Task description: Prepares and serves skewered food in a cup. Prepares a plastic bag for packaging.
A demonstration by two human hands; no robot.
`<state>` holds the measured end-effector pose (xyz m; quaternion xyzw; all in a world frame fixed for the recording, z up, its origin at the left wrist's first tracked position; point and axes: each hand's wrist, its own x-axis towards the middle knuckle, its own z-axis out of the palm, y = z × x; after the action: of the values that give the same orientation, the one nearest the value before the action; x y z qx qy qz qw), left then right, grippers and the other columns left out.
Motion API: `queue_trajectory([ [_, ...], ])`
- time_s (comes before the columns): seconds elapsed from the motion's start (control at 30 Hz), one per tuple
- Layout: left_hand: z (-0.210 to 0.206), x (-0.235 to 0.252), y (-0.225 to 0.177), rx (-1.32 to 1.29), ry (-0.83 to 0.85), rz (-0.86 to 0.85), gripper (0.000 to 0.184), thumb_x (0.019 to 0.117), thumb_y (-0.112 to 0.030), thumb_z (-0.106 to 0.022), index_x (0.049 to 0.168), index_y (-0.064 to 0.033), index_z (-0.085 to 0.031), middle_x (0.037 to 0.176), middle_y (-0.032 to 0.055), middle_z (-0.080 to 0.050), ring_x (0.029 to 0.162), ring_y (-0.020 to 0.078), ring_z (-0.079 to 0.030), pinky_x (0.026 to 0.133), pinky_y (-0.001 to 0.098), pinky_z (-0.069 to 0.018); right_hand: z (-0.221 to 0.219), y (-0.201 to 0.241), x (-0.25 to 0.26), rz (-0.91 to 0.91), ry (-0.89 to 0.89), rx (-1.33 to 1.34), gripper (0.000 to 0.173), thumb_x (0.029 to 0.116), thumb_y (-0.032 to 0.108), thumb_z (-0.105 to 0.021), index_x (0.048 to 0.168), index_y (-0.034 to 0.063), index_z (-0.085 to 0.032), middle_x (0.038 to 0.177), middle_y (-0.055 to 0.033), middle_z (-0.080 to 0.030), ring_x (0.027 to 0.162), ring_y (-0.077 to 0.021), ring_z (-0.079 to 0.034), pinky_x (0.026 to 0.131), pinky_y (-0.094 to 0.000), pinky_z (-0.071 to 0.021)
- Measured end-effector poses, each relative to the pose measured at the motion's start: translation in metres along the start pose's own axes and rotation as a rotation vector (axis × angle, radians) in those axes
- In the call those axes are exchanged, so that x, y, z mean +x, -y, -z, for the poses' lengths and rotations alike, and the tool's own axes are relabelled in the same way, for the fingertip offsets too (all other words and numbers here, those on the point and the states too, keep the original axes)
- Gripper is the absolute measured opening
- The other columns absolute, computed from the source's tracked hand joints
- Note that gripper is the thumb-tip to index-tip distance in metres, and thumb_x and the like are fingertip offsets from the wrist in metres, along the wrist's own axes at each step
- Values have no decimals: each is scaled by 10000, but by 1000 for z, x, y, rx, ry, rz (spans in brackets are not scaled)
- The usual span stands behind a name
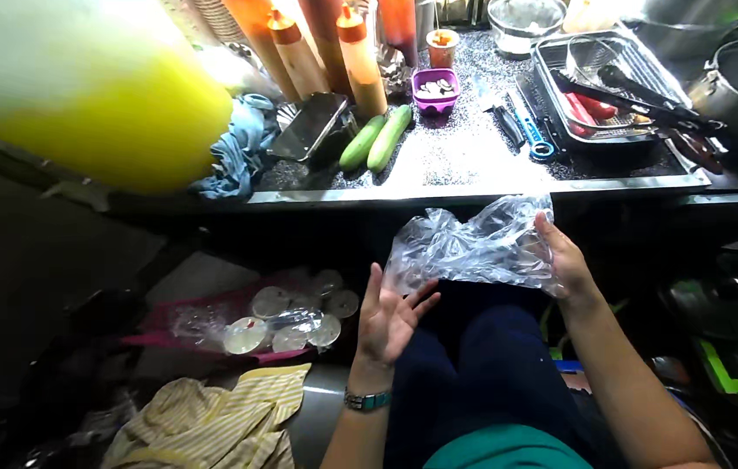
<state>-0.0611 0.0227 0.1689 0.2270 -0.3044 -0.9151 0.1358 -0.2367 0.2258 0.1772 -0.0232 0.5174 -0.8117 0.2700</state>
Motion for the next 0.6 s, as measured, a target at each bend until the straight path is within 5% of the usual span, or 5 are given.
queue_trajectory([
  [0.1, 7, 6, -1, 23, 79, 65, 803, 990, -722, -295, 1496, -116, -441, 1330, 190, -629, 1175, 353, -651, 932, 530, -575, 5, -2, -3, -8, 94, -41, 360, 1115, 388, -355, 1124, 147, -623, 790, 13, -698, 673, -62, -680, 617, -245, -602],
  [0.2, 6, 9, 4, 169, 93, 34, 422, 1104, -312, -333, 1286, -42, -602, 1087, 104, -727, 969, 197, -718, 862, 370, -610, 10, -4, -3, 3, 172, -144, 309, 1112, 322, -385, 1089, 140, -633, 771, 29, -699, 654, -38, -669, 619, -224, -594],
  [0.27, -1, 8, 7, 273, 20, -10, 284, 1087, -112, -373, 1211, -14, -609, 969, 68, -731, 853, 132, -715, 787, 312, -615, 16, -8, 5, 160, 55, -548, 189, 1074, 241, -522, 1179, 124, -626, 815, 15, -666, 670, -48, -618, 634, -241, -553],
  [0.4, -9, 8, 12, 342, -121, -196, 163, 1017, 8, -517, 1120, 16, -643, 940, 67, -724, 842, 131, -707, 788, 305, -609, 21, -18, 8, 665, -259, -1170, 630, 953, 343, -708, 1429, -19, -511, 1307, -305, -547, 1136, -467, -584, 941, -631, -485],
  [0.6, -24, 0, 31, 498, 20, -319, 164, 878, 62, -677, 1026, 0, -641, 886, 17, -723, 796, 80, -699, 738, 252, -604, -37, -38, -37, 417, 239, -860, 620, 915, 506, -694, 1215, -33, -634, 1080, -126, -670, 876, -134, -646, 749, -298, -552],
])
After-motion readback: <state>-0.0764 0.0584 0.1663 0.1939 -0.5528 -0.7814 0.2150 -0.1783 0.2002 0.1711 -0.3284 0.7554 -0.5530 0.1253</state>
